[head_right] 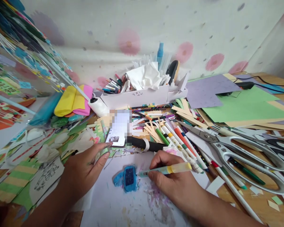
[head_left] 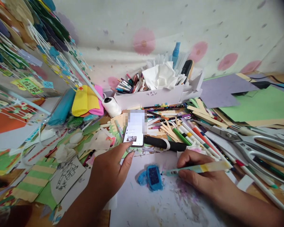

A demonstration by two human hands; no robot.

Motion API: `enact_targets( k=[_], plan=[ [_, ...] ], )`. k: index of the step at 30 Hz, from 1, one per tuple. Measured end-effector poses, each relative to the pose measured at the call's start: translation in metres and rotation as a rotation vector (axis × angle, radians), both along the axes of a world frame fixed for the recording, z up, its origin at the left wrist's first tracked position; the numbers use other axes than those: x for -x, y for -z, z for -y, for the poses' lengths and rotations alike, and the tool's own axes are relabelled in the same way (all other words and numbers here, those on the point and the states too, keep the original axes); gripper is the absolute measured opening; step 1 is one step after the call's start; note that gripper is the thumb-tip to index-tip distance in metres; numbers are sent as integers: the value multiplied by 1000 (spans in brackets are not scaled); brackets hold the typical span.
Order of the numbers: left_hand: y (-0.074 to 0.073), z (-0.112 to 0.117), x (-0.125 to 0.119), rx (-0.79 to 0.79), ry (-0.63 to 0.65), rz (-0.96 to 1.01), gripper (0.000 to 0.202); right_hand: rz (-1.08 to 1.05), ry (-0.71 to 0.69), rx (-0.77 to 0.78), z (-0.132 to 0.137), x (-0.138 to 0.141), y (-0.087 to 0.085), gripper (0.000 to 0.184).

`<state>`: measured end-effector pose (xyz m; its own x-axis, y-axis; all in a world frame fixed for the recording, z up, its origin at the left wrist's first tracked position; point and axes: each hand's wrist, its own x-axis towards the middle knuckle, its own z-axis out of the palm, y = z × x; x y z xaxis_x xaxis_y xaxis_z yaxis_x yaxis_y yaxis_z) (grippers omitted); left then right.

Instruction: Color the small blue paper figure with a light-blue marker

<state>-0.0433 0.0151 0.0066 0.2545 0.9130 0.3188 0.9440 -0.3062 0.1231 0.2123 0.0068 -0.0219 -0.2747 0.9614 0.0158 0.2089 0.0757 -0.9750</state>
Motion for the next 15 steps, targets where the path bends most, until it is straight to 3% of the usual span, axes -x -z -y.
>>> enact_targets(
  k=[10, 15],
  plan=[
    [0, -5, -8, 238, -110, -140, 41, -25, -3, -7, 2, 0, 6, 12],
    [0, -6, -4, 190, -173, -83, 42, -41, -12, 2, 2, -1, 7, 12]
  ],
)
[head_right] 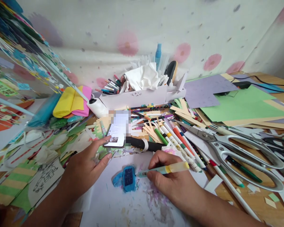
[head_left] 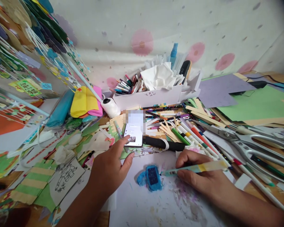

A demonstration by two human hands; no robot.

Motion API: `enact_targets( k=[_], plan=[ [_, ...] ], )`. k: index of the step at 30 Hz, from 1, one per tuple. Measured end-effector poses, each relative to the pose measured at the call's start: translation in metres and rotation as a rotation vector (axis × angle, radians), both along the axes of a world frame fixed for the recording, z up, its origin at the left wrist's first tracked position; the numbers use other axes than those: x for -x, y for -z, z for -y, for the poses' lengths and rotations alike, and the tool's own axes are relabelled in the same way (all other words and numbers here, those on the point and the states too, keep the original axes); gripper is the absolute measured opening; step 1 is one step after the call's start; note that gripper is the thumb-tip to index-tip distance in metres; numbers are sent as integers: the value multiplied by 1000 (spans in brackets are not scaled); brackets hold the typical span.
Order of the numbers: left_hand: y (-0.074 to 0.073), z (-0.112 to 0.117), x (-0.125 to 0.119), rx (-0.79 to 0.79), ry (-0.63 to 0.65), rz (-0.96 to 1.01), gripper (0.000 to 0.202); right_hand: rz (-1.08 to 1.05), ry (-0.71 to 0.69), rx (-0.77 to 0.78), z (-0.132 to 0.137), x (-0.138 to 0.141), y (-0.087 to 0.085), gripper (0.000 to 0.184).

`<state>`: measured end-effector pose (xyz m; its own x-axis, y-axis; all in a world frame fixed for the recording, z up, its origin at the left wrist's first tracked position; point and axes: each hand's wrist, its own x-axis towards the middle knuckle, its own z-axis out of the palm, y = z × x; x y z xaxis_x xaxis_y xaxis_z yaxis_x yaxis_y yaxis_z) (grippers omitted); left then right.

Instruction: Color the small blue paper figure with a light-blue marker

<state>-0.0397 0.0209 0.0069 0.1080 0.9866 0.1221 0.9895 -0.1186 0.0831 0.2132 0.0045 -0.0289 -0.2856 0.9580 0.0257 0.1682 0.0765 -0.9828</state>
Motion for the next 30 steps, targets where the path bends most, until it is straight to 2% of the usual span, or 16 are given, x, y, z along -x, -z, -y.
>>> enact_targets(
  k=[5, 12, 17, 25, 30],
  plan=[
    [-1, -5, 6, -48, -95, 12, 39, 16, 7, -16, -1, 0, 0, 12],
    [-4, -9, 5, 39, -117, -4, 39, 47, 2, -5, -1, 0, -7, 12],
    [-3, -9, 4, 44, -134, -25, 39, 43, -1, -12, -2, 1, -7, 12],
    [0, -9, 4, 88, -114, -32, 39, 43, -8, 15, -2, 2, -7, 12],
    [2, -7, 0, 98, -52, 41, 42, 33, -6, 19, -2, 2, -5, 11]
  ],
)
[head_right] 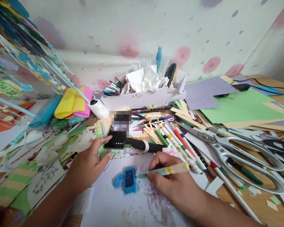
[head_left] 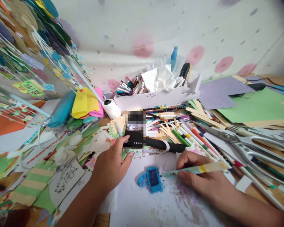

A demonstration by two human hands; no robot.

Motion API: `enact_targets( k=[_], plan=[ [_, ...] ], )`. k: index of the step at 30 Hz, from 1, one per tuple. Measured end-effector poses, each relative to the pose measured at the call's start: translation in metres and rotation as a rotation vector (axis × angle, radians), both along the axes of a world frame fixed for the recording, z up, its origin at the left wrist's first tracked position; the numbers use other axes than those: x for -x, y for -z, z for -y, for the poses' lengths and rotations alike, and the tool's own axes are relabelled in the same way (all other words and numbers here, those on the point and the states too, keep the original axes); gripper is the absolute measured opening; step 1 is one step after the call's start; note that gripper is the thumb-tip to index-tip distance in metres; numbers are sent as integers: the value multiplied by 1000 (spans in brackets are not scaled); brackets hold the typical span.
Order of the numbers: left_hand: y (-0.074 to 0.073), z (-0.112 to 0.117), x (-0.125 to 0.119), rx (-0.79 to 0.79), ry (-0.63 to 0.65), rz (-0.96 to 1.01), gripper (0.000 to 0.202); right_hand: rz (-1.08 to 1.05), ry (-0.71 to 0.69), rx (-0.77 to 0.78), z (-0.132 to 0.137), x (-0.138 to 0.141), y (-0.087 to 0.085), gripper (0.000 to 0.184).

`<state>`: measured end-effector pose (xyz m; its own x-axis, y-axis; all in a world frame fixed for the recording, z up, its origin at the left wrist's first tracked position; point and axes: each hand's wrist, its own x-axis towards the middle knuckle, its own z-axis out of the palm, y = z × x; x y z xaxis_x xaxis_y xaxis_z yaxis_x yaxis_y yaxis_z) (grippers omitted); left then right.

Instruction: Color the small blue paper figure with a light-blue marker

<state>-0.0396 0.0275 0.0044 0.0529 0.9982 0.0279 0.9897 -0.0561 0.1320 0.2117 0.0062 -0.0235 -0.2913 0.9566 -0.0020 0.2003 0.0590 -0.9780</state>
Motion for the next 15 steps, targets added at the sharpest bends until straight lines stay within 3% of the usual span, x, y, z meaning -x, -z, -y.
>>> enact_targets(
  k=[3, 6, 11, 15],
  plan=[
    [2, 2, -2, 5, 44, 57, 45, -16, 5, 2, 1, 0, 3, 11],
    [4, 1, -1, -47, -6, 77, 45, -28, 3, -6, 1, 0, 6, 11],
    [1, -4, 0, -17, -77, 1, 43, -39, -6, -15, 1, -1, 6, 11],
    [-2, -3, -3, 16, -30, -52, 44, -13, -19, -25, 0, -1, 4, 12]
  ],
)
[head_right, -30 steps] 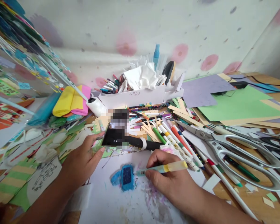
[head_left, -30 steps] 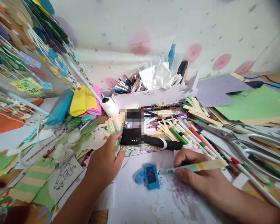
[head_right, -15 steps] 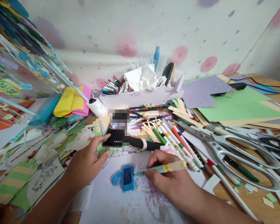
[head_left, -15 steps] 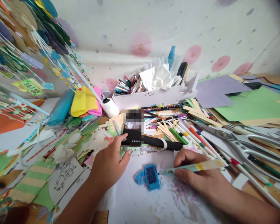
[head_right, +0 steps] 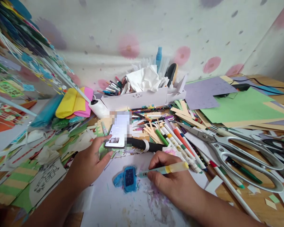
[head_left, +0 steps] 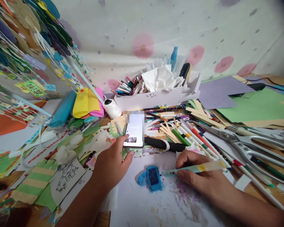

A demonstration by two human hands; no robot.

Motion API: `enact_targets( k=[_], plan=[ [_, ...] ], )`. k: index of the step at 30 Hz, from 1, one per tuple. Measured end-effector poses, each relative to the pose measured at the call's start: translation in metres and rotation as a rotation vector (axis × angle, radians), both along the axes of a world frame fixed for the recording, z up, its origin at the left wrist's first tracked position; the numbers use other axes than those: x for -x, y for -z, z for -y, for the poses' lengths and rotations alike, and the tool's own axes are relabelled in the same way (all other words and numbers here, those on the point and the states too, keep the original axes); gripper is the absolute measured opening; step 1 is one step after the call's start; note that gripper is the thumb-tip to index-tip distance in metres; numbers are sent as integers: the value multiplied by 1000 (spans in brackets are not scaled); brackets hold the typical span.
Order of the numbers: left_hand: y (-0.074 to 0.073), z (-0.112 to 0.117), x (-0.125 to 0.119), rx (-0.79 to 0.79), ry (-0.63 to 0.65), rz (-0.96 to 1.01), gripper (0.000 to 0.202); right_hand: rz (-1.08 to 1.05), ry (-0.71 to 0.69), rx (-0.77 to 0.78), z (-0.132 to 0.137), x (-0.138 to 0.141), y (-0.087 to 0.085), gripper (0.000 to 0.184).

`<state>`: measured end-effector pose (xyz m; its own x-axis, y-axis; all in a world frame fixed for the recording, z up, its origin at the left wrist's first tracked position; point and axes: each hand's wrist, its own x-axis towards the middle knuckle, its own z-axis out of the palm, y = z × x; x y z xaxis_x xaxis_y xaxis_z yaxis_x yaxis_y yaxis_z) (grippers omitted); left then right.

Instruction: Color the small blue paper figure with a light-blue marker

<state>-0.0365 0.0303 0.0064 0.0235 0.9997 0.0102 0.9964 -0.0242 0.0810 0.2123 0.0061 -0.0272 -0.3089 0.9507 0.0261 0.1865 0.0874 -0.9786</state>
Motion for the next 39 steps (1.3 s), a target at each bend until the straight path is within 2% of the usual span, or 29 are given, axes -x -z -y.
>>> enact_targets(
  k=[2, 6, 8, 10, 14, 17, 24, 32, 36, 39],
  plan=[
    [1, 4, 0, -22, 76, 29, 41, 9, -3, -4, -1, 0, -2, 13],
    [6, 14, 3, -155, 289, 244, 26, 9, 5, -20, -1, 0, -4, 13],
    [5, 19, 4, -212, 335, 319, 20, 7, 9, -28, 0, 0, -4, 12],
    [3, 24, 1, -195, 354, 344, 26, 1, 11, -20, 0, 1, -4, 11],
    [-2, 33, -11, -7, 449, 259, 57, -32, 36, 26, 0, 1, -7, 11],
    [-1, 38, -21, 83, 451, 154, 65, -52, 33, 14, -1, 1, -9, 10],
    [6, 40, -28, 112, 445, 34, 57, -48, 11, 37, -1, 1, -11, 11],
    [12, 40, -27, 51, 494, 103, 39, 9, 22, -47, 0, 2, -12, 11],
    [14, 40, -27, 45, 487, 119, 37, 23, -12, -55, 2, 1, -12, 11],
    [13, 39, -27, 37, 499, 114, 37, 17, 17, -37, 2, 1, -12, 10]
  ],
)
